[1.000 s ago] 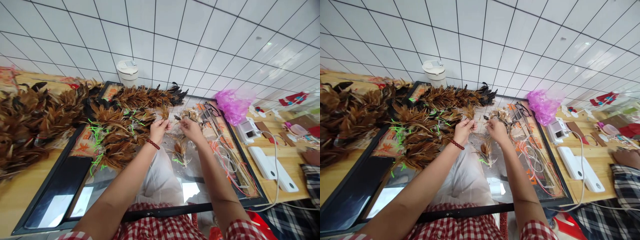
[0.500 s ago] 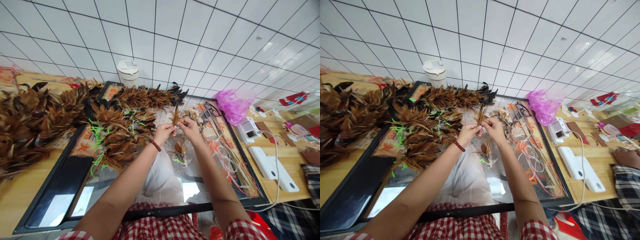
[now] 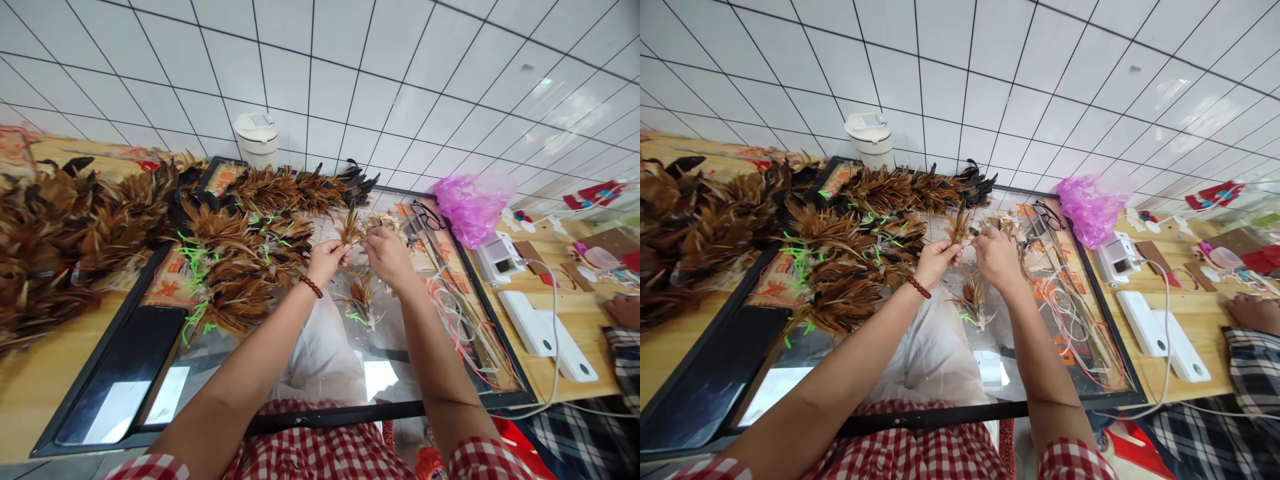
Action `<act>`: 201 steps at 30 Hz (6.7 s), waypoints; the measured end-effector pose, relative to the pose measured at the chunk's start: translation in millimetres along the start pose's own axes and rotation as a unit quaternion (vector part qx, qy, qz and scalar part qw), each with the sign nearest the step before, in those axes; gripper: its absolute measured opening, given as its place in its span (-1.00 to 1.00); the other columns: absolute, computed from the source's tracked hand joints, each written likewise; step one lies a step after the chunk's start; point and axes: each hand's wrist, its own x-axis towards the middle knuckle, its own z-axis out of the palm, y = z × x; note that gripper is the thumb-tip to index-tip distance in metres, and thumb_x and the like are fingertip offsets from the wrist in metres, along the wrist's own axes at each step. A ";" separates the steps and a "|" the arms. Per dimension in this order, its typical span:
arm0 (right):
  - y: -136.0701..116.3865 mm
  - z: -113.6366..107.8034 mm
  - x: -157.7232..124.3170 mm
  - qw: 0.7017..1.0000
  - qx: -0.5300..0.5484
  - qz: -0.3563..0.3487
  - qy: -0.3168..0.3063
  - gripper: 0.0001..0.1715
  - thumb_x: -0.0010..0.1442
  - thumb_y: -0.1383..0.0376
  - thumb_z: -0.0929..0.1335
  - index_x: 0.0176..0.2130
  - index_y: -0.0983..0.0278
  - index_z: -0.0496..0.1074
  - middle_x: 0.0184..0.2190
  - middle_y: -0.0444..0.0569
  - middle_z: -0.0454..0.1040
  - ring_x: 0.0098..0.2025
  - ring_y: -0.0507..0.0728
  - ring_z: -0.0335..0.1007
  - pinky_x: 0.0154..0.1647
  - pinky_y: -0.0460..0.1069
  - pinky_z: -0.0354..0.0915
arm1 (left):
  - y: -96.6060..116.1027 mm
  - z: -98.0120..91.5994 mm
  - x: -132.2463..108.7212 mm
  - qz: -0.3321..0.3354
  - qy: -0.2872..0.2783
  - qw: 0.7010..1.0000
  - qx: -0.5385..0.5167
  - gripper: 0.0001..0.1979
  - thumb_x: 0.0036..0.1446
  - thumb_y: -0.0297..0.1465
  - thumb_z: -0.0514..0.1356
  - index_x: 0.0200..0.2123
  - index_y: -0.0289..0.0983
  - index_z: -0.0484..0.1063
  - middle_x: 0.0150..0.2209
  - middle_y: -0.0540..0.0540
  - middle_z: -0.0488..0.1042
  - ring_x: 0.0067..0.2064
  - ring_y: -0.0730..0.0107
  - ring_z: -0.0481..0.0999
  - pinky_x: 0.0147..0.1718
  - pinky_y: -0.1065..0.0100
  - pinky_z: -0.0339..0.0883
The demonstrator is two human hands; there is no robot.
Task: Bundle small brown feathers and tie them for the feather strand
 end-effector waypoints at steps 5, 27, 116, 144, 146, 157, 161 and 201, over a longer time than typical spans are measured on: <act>14.4 4.8 0.4 0.996 -0.045 0.076 0.021 -0.66 0.22 0.26 0.21 -0.31 0.27 0.54 -0.18 0.15 0.41 -0.09 0.28 0.27 -0.08 0.16 0.16 | 2.7 -2.3 1.3 -0.003 0.036 0.997 -0.070 -0.80 -0.12 -0.36 0.36 -0.55 -0.37 0.46 -0.62 0.02 0.41 -0.60 0.59 0.35 -0.59 0.50 0.24; -22.4 45.2 8.6 0.730 0.641 0.237 -0.007 -0.68 -0.05 0.13 0.41 -0.27 0.22 0.50 -0.21 -0.09 0.53 -0.11 0.10 0.38 -0.07 0.00 0.25 | 8.1 -0.5 -5.3 -0.074 -0.056 0.973 -0.212 -0.81 -0.18 -0.42 0.41 -0.47 -0.37 0.50 -0.46 -0.05 0.54 -0.37 0.48 0.52 -0.20 0.35 0.41; 8.6 5.4 2.8 0.992 0.117 -0.045 -0.033 -0.80 0.19 0.35 0.24 -0.28 0.26 0.45 -0.33 0.00 0.47 -0.27 0.12 0.36 -0.21 -0.03 0.22 | 8.3 -2.2 2.3 -0.012 0.082 0.994 -0.076 -0.85 -0.04 -0.40 0.32 -0.50 -0.37 0.45 -0.43 -0.08 0.53 -0.48 0.50 0.50 -0.50 0.47 0.34; 0.3 35.8 3.1 0.923 0.341 0.094 -0.149 -0.51 -0.16 0.07 0.49 -0.28 0.33 0.49 -0.50 -0.12 0.42 -0.50 -0.01 0.24 -0.46 -0.09 0.14 | 12.8 -1.8 -0.1 -0.036 0.071 0.970 -0.229 -0.90 0.08 -0.49 0.25 -0.43 -0.38 0.38 -0.44 -0.07 0.51 -0.40 0.53 0.52 -0.29 0.45 0.40; -5.0 43.3 2.0 0.921 0.344 0.088 -0.158 -0.50 -0.15 0.06 0.48 -0.27 0.35 0.51 -0.51 -0.12 0.42 -0.49 0.00 0.24 -0.45 -0.09 0.14 | 15.3 -0.9 -0.7 -0.033 0.074 0.966 -0.245 -0.90 0.09 -0.49 0.24 -0.44 -0.38 0.37 -0.44 -0.07 0.51 -0.40 0.54 0.52 -0.28 0.44 0.40; -6.9 32.6 6.0 0.834 0.531 0.141 -0.050 -0.70 -0.09 0.11 0.46 -0.47 0.30 0.47 -0.58 -0.18 0.37 -0.55 -0.06 0.13 -0.47 -0.10 0.12 | 10.3 -3.9 0.1 -0.049 0.054 0.975 -0.209 -0.93 0.12 -0.51 0.20 -0.42 -0.39 0.40 -0.42 -0.10 0.54 -0.38 0.48 0.55 -0.25 0.37 0.43; -6.9 32.7 7.7 0.813 0.562 0.152 0.006 -0.71 -0.10 0.12 0.48 -0.47 0.28 0.46 -0.56 -0.17 0.40 -0.53 -0.04 0.20 -0.44 -0.09 0.19 | 8.3 -4.1 -1.6 -0.097 0.008 0.982 -0.161 -0.92 0.10 -0.50 0.22 -0.42 -0.40 0.40 -0.46 -0.11 0.54 -0.43 0.43 0.56 -0.36 0.39 0.44; -21.5 -25.5 -20.6 0.985 -0.123 -0.114 -0.049 -0.74 0.22 0.42 0.13 -0.29 0.31 0.36 -0.35 0.06 0.46 -0.24 0.17 0.33 0.12 0.15 0.01 | 67.7 8.3 -30.1 -0.071 -0.144 0.963 0.219 -0.73 0.01 -0.50 0.25 -0.69 -0.37 0.36 -0.74 -0.02 0.32 -0.72 0.59 0.26 -0.73 0.53 0.13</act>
